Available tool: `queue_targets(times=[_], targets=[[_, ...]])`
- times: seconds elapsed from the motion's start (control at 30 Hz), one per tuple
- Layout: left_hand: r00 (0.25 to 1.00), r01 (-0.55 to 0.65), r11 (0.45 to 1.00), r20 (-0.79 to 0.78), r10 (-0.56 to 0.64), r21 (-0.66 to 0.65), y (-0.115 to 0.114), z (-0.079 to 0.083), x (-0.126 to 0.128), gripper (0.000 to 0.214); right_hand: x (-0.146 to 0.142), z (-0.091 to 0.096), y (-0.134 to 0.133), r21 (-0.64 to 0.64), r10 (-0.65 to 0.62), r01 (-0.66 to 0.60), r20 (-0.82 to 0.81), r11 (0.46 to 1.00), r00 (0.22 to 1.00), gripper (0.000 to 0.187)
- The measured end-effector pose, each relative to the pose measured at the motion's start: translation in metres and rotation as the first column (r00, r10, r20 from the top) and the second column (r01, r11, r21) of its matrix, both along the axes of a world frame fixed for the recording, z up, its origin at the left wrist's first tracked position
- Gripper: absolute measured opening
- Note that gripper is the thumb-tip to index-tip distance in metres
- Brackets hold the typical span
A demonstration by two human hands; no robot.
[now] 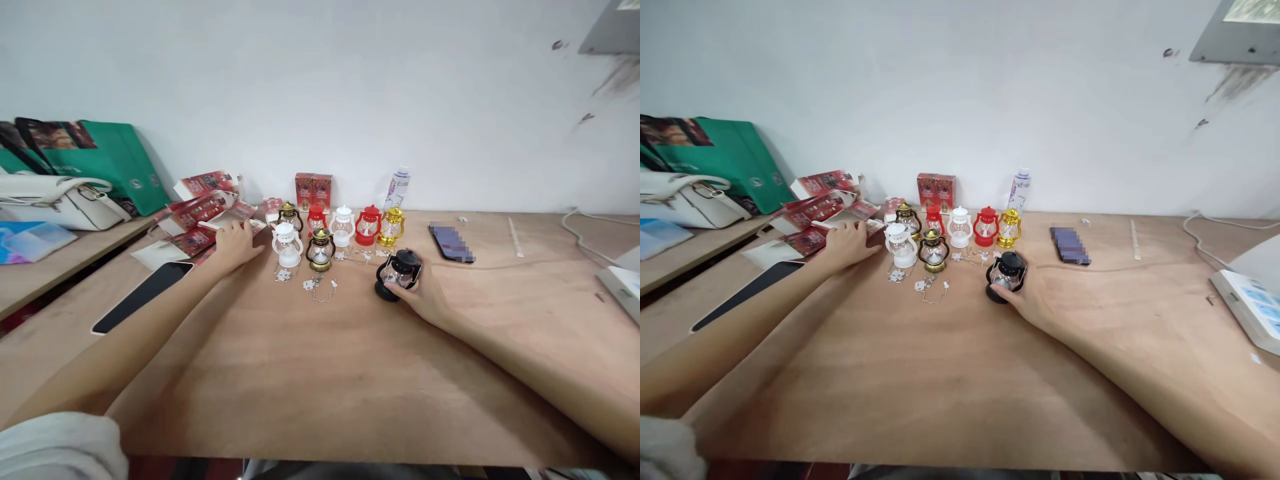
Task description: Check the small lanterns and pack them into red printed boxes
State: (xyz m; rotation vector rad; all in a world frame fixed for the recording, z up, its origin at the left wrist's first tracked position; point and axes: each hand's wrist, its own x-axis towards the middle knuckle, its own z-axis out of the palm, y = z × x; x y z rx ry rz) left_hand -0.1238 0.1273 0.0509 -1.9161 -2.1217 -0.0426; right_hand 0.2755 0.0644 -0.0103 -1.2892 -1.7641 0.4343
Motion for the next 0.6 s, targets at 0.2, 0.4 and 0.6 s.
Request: queue_targets(times=[0.2,0.4,0.6], targets=[[0.998,-0.055,0.998,-0.016,0.056,0.008,-0.002,0.02,0.005,0.053,0.006,-0.007,0.004,0.063,0.033,-0.037,0.061,0.997,0.998,0.082],[0.993,-0.056,0.967,-0.083,0.079,0.247,-0.053,0.056,0.007,0.072,0.011,0.009,-0.005,0.694,-0.165,0.072,0.068,0.716,0.984,0.062],[0.982,0.154,0.744,-0.02,-0.185,0.65,-0.101,0.071,0.028,0.075,-0.028,0.059,-0.033,0.776,0.107,-0.146,0.102,0.613,0.989,0.057]])
